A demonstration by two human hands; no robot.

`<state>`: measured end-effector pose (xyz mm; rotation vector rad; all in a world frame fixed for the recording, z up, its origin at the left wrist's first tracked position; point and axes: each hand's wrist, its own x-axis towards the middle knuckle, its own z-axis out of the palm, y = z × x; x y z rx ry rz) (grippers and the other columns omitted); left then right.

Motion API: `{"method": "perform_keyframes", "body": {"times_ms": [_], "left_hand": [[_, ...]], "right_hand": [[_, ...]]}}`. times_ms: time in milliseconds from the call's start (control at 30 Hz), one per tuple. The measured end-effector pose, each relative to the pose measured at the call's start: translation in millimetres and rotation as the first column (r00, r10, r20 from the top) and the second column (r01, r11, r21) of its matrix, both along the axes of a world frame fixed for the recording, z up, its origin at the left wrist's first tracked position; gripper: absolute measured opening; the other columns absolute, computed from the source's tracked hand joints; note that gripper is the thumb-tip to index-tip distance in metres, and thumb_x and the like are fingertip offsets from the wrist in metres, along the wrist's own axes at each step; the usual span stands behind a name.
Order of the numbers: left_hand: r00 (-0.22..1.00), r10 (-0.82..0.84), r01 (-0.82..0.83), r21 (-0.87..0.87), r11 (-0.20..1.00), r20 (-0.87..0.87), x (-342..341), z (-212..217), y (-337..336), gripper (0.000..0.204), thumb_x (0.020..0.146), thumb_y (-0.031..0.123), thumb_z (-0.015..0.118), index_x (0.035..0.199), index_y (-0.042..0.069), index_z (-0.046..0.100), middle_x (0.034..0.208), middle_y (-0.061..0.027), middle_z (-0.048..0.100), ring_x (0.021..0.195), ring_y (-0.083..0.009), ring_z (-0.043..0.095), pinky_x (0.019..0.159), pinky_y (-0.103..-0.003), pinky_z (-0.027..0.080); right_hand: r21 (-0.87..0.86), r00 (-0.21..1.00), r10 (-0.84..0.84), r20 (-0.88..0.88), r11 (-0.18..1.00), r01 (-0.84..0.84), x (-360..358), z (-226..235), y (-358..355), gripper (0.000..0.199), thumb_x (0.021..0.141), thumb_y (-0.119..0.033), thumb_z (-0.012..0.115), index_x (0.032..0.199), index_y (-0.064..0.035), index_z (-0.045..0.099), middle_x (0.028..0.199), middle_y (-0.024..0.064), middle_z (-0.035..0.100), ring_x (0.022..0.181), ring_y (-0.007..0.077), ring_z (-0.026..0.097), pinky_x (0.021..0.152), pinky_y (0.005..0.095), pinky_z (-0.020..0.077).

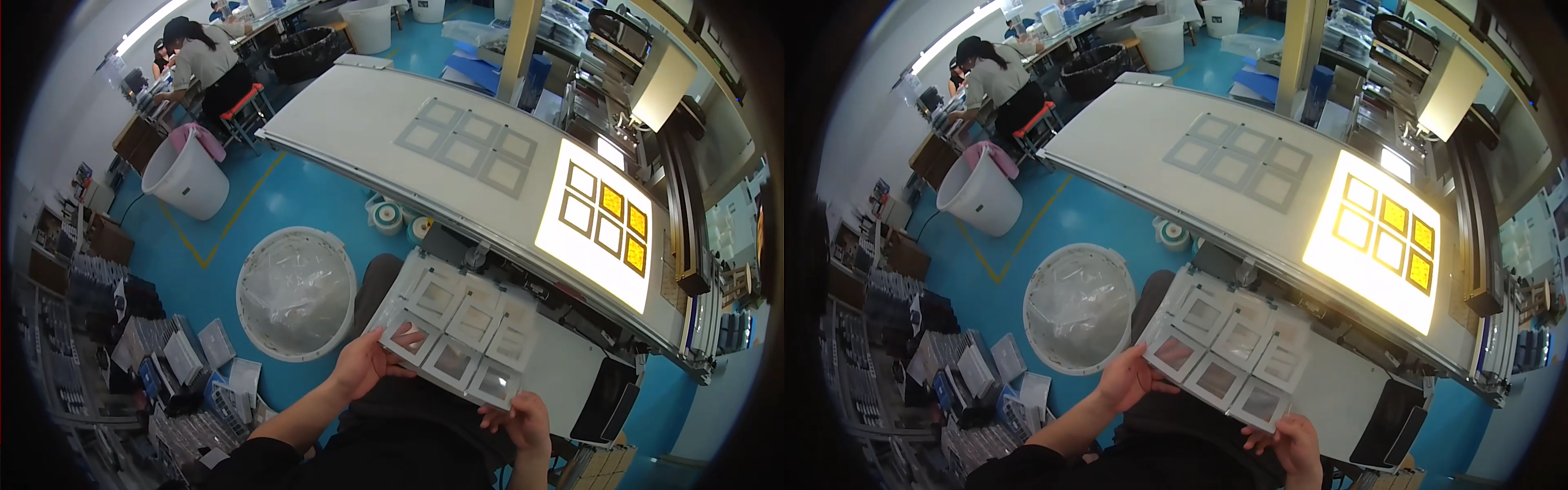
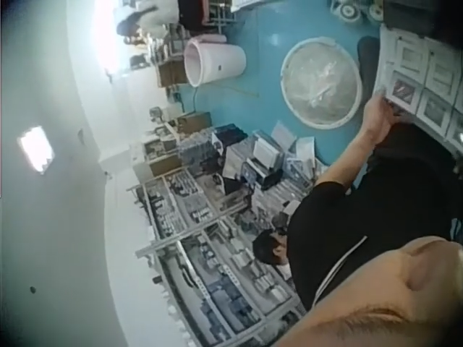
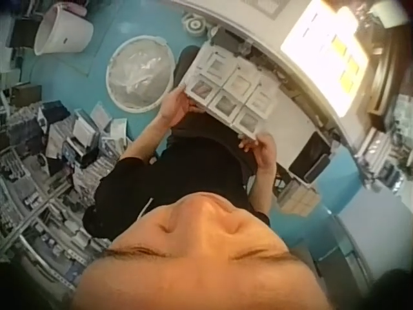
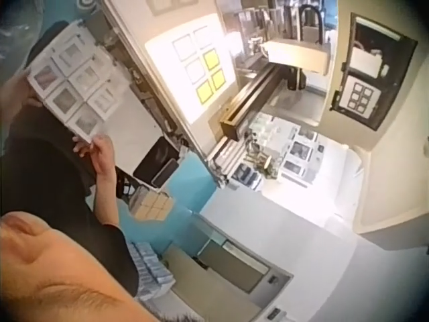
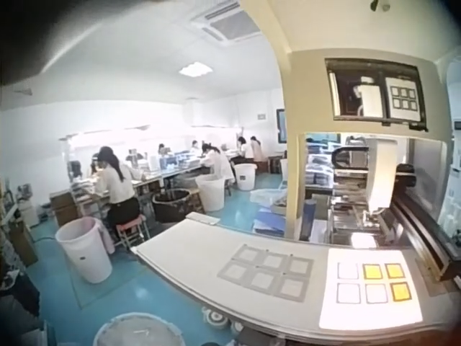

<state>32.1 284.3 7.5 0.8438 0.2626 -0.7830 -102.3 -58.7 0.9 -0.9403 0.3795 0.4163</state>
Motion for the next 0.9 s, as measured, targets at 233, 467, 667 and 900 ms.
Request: {"method": "perform_keyframes", "body": {"times_ms": [233, 467, 667, 900], "left_hand": [[0.926, 0.273, -0.322, 0.166, 0.932, 0.261, 16.4, 44.7, 13.5, 0.06, 0.109, 0.035, 0.037, 0.146, -0.008, 0.057, 0.143, -0.0223, 0.067, 0.127, -0.0395, 0.068, 0.109, -0.052, 0.053], [0.36, 0.44, -0.822, 0.057, 0.567, 0.822, 77.7, 152.8, 108.2, 0.052, 0.104, 0.029, 0.048, 0.126, -0.012, 0.069, 0.121, -0.0228, 0.076, 0.104, -0.0343, 0.077, 0.085, -0.043, 0.064], [0.208, 0.149, -0.925, 0.145, 0.351, 0.967, 169.5, 221.5, 156.2, 0.043, 0.108, 0.024, 0.05, 0.12, -0.008, 0.075, 0.124, -0.0198, 0.076, 0.1, -0.0264, 0.078, 0.083, -0.036, 0.065], [0.291, 0.46, -0.809, -0.041, 0.587, 0.839, 295.4, 282.9, 163.7, 0.043, 0.108, 0.025, 0.044, 0.131, -0.003, 0.067, 0.124, -0.0198, 0.075, 0.101, -0.0299, 0.078, 0.088, -0.043, 0.066]], "right_hand": [[-0.246, 0.986, 0.165, -0.029, 0.955, -0.167, 0.8, 3.0, -17.8, 0.03, 0.105, -0.021, 0.058, 0.086, 0.0011, 0.063, 0.107, 0.0325, 0.075, 0.085, 0.0354, 0.078, 0.064, 0.0359, 0.0627], [-0.528, 0.913, -0.375, 0.159, 0.749, 0.399, 19.2, -16.8, -80.0, 0.029, 0.109, -0.023, 0.057, 0.09, -0.003, 0.061, 0.081, 0.0099, 0.07, 0.067, 0.0179, 0.067, 0.053, 0.0283, 0.0493], [-0.904, 0.905, -0.108, 0.413, 0.076, 0.421, 14.2, -40.9, -81.3, 0.034, 0.101, -0.037, 0.069, 0.099, -0.0036, 0.075, 0.092, 0.0167, 0.076, 0.081, 0.0371, 0.072, 0.073, 0.0479, 0.0564], [-0.954, 0.957, -0.074, 0.282, -0.124, 0.272, 20.8, -41.6, -64.1, 0.029, 0.104, -0.032, 0.064, 0.103, -0.0055, 0.075, 0.103, 0.0137, 0.077, 0.088, 0.0321, 0.072, 0.075, 0.0455, 0.0552]]}}
